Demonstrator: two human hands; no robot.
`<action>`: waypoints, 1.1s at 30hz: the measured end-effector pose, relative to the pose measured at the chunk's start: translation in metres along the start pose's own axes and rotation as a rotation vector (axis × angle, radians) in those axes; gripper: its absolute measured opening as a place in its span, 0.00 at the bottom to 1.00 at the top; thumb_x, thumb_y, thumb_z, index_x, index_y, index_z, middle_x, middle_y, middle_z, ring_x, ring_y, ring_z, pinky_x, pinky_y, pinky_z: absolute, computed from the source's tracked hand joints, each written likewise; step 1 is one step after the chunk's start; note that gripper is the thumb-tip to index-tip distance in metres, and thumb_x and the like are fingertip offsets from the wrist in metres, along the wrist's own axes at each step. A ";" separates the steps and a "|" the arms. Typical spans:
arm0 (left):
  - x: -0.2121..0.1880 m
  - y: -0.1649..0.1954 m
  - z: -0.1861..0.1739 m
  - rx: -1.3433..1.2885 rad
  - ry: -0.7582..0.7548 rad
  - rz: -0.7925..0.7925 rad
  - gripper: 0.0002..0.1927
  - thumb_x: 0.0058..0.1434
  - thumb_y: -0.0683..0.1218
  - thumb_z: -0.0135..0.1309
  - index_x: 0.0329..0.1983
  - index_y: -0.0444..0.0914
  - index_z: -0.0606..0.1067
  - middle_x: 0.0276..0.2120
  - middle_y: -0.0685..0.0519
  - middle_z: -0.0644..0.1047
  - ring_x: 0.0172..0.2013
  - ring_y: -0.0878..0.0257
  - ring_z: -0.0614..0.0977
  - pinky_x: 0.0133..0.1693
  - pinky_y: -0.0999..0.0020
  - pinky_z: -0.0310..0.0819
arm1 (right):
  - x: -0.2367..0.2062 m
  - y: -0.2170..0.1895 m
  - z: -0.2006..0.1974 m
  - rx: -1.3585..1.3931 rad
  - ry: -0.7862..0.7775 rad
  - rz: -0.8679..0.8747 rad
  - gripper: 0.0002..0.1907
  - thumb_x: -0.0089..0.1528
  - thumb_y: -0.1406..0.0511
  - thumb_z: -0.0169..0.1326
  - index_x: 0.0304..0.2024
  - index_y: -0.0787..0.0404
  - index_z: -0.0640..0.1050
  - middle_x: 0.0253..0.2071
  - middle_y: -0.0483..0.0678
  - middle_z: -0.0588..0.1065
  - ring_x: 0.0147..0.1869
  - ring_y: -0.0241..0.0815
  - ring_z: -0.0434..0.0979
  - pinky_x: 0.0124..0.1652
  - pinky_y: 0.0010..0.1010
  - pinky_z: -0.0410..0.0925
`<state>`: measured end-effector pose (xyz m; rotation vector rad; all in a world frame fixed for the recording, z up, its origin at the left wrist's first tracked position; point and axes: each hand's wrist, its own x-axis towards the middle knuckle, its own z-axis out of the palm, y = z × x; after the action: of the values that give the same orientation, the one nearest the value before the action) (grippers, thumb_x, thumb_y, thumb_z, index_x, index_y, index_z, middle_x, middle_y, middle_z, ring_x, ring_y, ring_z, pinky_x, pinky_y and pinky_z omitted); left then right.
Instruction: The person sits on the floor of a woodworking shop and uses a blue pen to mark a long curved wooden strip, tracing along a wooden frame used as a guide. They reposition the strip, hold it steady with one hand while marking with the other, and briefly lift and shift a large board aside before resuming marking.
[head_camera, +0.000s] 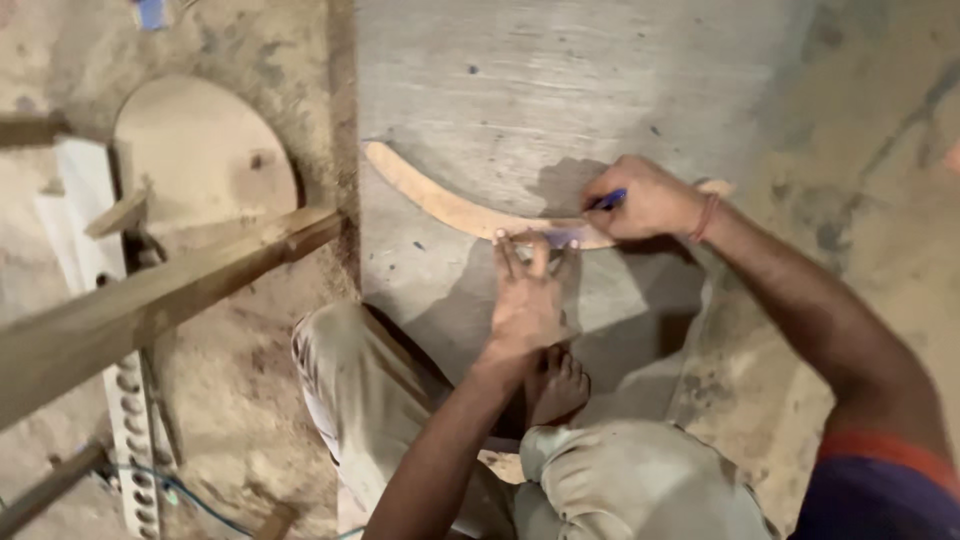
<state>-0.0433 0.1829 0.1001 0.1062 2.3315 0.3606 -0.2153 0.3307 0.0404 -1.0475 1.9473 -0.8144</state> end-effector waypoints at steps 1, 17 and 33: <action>0.000 0.001 -0.001 -0.025 -0.046 -0.007 0.60 0.47 0.65 0.65 0.78 0.45 0.49 0.68 0.30 0.54 0.67 0.16 0.50 0.67 0.26 0.35 | -0.012 0.007 -0.008 -0.021 -0.007 0.044 0.09 0.50 0.68 0.58 0.34 0.61 0.84 0.27 0.56 0.78 0.25 0.52 0.78 0.30 0.38 0.72; 0.011 0.011 0.027 0.035 0.133 0.022 0.48 0.50 0.52 0.61 0.76 0.46 0.57 0.67 0.28 0.57 0.64 0.13 0.54 0.65 0.27 0.43 | -0.104 0.071 -0.103 -0.030 0.074 0.365 0.09 0.55 0.65 0.61 0.37 0.62 0.85 0.28 0.50 0.81 0.29 0.43 0.79 0.32 0.35 0.71; 0.017 0.009 0.023 0.281 0.032 0.085 0.43 0.59 0.49 0.54 0.78 0.46 0.54 0.64 0.29 0.61 0.61 0.26 0.65 0.63 0.29 0.53 | -0.195 0.080 -0.036 0.090 0.688 0.441 0.09 0.66 0.66 0.61 0.47 0.64 0.83 0.39 0.49 0.81 0.40 0.37 0.79 0.39 0.29 0.72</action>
<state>-0.0393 0.1998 0.0752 0.3382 2.4024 0.0744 -0.2043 0.5440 0.0572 -0.2525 2.5458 -1.0766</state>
